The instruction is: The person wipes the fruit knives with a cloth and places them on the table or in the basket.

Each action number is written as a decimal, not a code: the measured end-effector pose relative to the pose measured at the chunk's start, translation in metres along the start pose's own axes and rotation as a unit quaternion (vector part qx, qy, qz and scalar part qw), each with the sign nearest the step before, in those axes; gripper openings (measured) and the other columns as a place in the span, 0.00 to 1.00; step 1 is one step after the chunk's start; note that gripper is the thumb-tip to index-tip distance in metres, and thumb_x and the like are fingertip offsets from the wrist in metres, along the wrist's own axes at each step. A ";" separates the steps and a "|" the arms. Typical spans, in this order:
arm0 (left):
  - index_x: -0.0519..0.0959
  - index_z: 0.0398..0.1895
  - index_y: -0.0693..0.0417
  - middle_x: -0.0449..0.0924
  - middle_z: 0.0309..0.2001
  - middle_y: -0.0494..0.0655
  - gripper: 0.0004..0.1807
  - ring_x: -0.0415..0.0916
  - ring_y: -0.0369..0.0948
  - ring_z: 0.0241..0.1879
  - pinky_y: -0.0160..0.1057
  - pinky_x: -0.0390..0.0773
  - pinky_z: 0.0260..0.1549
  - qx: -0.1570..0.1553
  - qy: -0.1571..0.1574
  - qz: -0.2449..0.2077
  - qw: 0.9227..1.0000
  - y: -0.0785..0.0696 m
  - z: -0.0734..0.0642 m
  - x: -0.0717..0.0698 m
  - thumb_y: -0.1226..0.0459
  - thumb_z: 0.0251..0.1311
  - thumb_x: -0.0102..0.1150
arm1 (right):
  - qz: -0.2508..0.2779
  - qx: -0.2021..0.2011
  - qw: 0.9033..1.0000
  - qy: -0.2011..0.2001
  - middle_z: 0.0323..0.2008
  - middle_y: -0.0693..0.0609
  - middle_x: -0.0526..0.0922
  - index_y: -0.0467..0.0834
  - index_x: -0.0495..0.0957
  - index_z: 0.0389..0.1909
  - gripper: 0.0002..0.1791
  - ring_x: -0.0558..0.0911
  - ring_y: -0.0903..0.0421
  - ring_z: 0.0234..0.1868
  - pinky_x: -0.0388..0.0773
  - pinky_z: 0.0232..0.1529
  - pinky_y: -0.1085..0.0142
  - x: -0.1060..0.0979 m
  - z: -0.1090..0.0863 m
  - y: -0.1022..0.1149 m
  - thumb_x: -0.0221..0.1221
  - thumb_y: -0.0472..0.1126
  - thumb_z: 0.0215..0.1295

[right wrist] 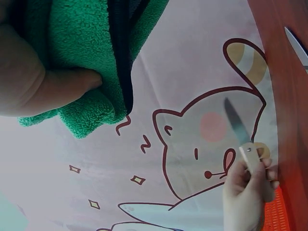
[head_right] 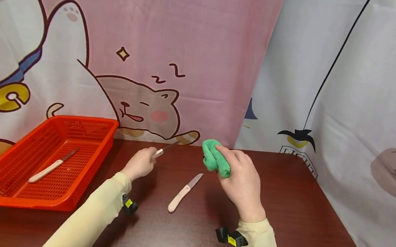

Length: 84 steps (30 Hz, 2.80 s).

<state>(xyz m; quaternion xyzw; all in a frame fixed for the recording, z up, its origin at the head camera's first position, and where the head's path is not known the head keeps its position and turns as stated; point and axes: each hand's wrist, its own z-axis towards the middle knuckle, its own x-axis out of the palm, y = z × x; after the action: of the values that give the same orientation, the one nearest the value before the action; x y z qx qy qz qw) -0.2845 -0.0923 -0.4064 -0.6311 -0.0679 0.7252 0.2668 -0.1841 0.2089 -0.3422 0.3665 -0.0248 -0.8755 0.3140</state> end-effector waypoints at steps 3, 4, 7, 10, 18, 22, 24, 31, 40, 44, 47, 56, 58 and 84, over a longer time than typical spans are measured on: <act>0.77 0.41 0.62 0.76 0.31 0.50 0.07 0.74 0.47 0.31 0.48 0.78 0.38 0.012 -0.014 -0.032 0.999 -0.005 -0.003 -0.004 0.75 0.60 0.58 | 0.001 -0.002 1.000 -0.001 0.45 0.45 0.81 0.47 0.80 0.59 0.34 0.79 0.45 0.48 0.76 0.46 0.49 0.001 0.000 0.001 0.73 0.30 0.46; 0.77 0.41 0.62 0.76 0.30 0.49 0.07 0.74 0.46 0.31 0.47 0.77 0.38 0.015 -0.018 -0.044 0.999 -0.007 -0.004 -0.005 0.75 0.60 0.58 | 0.002 -0.003 1.000 -0.002 0.45 0.45 0.82 0.47 0.80 0.59 0.35 0.79 0.45 0.47 0.76 0.46 0.49 0.001 0.000 0.001 0.73 0.29 0.45; 0.76 0.39 0.60 0.75 0.28 0.47 0.05 0.72 0.45 0.30 0.47 0.76 0.36 0.030 -0.034 -0.083 0.995 -0.012 -0.008 -0.008 0.75 0.62 0.57 | 0.003 -0.005 1.000 -0.005 0.45 0.45 0.82 0.47 0.80 0.59 0.35 0.79 0.44 0.47 0.76 0.46 0.49 0.002 0.000 0.001 0.73 0.28 0.45; 0.77 0.38 0.60 0.75 0.28 0.47 0.03 0.72 0.45 0.30 0.45 0.75 0.34 0.043 -0.048 -0.120 0.991 -0.017 -0.012 -0.010 0.74 0.64 0.56 | 0.002 -0.006 1.000 -0.005 0.44 0.45 0.82 0.47 0.80 0.59 0.35 0.79 0.44 0.47 0.76 0.46 0.49 0.002 0.001 0.002 0.73 0.29 0.45; 0.78 0.46 0.62 0.78 0.30 0.53 0.07 0.76 0.48 0.27 0.41 0.76 0.26 0.029 -0.032 -0.256 0.966 -0.028 -0.025 -0.016 0.72 0.70 0.52 | 0.006 -0.016 1.000 -0.017 0.45 0.45 0.81 0.47 0.80 0.59 0.36 0.78 0.44 0.48 0.76 0.47 0.50 0.003 0.001 0.003 0.74 0.28 0.43; 0.78 0.48 0.62 0.76 0.29 0.49 0.08 0.75 0.48 0.26 0.39 0.75 0.23 0.016 -0.017 -0.308 0.951 -0.031 -0.030 -0.018 0.71 0.71 0.51 | 0.012 -0.028 0.999 -0.041 0.44 0.45 0.81 0.47 0.80 0.58 0.35 0.78 0.44 0.47 0.75 0.47 0.51 0.003 0.002 0.005 0.74 0.28 0.43; 0.78 0.48 0.62 0.75 0.29 0.47 0.08 0.73 0.45 0.25 0.38 0.75 0.23 0.017 -0.014 -0.321 0.947 -0.032 -0.032 -0.018 0.71 0.71 0.51 | 0.017 -0.033 0.998 -0.053 0.44 0.45 0.81 0.48 0.80 0.57 0.35 0.78 0.44 0.46 0.74 0.47 0.51 0.004 0.003 0.006 0.73 0.27 0.43; 0.78 0.46 0.63 0.75 0.28 0.48 0.07 0.69 0.43 0.24 0.38 0.74 0.23 0.012 0.004 -0.380 0.925 -0.035 -0.040 -0.018 0.70 0.71 0.53 | 0.043 -0.057 0.995 -0.070 0.45 0.44 0.80 0.50 0.80 0.58 0.38 0.78 0.44 0.47 0.73 0.48 0.53 0.007 0.003 0.013 0.72 0.25 0.41; 0.77 0.48 0.66 0.72 0.28 0.50 0.09 0.65 0.39 0.23 0.32 0.67 0.18 -0.007 0.038 -0.455 0.890 -0.036 -0.046 -0.012 0.70 0.72 0.50 | 0.056 -0.089 0.994 -0.036 0.48 0.47 0.80 0.50 0.80 0.59 0.39 0.77 0.46 0.50 0.76 0.48 0.54 0.019 0.001 0.027 0.65 0.21 0.42; 0.76 0.48 0.67 0.72 0.29 0.52 0.09 0.65 0.39 0.23 0.32 0.66 0.19 -0.004 0.042 -0.461 0.886 -0.038 -0.051 -0.010 0.70 0.72 0.50 | 0.059 -0.109 0.992 -0.027 0.48 0.48 0.80 0.51 0.79 0.59 0.39 0.78 0.47 0.50 0.77 0.45 0.53 0.026 0.000 0.033 0.65 0.22 0.41; 0.76 0.48 0.69 0.72 0.28 0.50 0.10 0.65 0.39 0.23 0.32 0.67 0.19 0.000 0.039 -0.462 0.886 -0.039 -0.053 -0.009 0.71 0.72 0.50 | 0.062 -0.117 0.991 -0.020 0.48 0.48 0.80 0.51 0.79 0.60 0.39 0.78 0.48 0.50 0.78 0.45 0.53 0.030 -0.002 0.036 0.65 0.23 0.42; 0.74 0.50 0.71 0.73 0.29 0.54 0.10 0.66 0.38 0.23 0.33 0.68 0.21 0.019 0.046 -0.477 0.877 -0.046 -0.060 -0.004 0.71 0.72 0.49 | 0.059 -0.132 0.989 0.001 0.48 0.48 0.80 0.52 0.79 0.60 0.39 0.78 0.48 0.48 0.79 0.43 0.53 0.040 -0.004 0.044 0.67 0.24 0.43; 0.74 0.48 0.70 0.73 0.29 0.54 0.10 0.66 0.38 0.23 0.33 0.68 0.21 0.024 0.049 -0.476 0.878 -0.047 -0.061 -0.004 0.70 0.73 0.49 | 0.056 -0.131 0.990 0.005 0.48 0.48 0.80 0.52 0.79 0.60 0.38 0.79 0.48 0.48 0.79 0.44 0.54 0.041 -0.004 0.044 0.66 0.24 0.44; 0.70 0.37 0.72 0.71 0.26 0.46 0.10 0.64 0.37 0.20 0.30 0.65 0.17 0.046 0.097 -0.516 0.850 -0.055 -0.067 -0.003 0.70 0.74 0.46 | 0.030 -0.133 0.991 0.009 0.46 0.48 0.80 0.54 0.82 0.55 0.36 0.79 0.48 0.47 0.78 0.46 0.53 0.049 -0.005 0.043 0.65 0.23 0.44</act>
<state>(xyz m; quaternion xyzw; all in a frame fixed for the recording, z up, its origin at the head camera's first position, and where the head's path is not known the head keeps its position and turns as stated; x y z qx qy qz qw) -0.2037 -0.0632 -0.3934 -0.5593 -0.3241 0.4206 0.6365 -0.1837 0.1477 -0.3649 0.3289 0.0835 -0.8579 0.3858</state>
